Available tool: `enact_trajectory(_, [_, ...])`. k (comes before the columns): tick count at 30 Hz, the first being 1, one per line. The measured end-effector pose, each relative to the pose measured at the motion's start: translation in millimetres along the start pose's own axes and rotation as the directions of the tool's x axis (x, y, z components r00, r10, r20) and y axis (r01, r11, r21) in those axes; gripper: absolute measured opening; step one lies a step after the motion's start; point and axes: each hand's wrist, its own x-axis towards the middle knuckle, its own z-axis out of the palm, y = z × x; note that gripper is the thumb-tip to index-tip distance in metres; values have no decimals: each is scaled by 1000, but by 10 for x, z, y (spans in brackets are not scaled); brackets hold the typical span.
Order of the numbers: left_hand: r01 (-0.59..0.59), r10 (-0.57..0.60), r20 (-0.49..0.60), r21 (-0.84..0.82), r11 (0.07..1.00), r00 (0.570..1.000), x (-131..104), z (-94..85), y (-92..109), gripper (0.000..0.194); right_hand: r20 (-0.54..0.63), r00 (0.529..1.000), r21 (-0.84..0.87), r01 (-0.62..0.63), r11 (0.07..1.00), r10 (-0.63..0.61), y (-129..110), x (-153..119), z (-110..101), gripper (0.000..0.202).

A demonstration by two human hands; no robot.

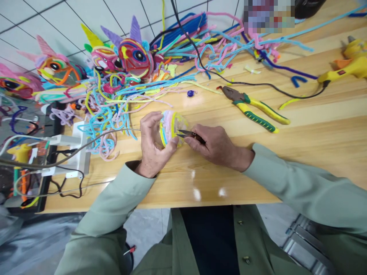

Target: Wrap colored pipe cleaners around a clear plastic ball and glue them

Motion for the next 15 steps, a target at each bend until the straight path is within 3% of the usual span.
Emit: enact_trajectory(15, [26, -26, 6, 9, 1000, 1000, -5, 0, -1, 63, 25, 999, -7, -22, 1000, 23, 11, -1, 7, 38])
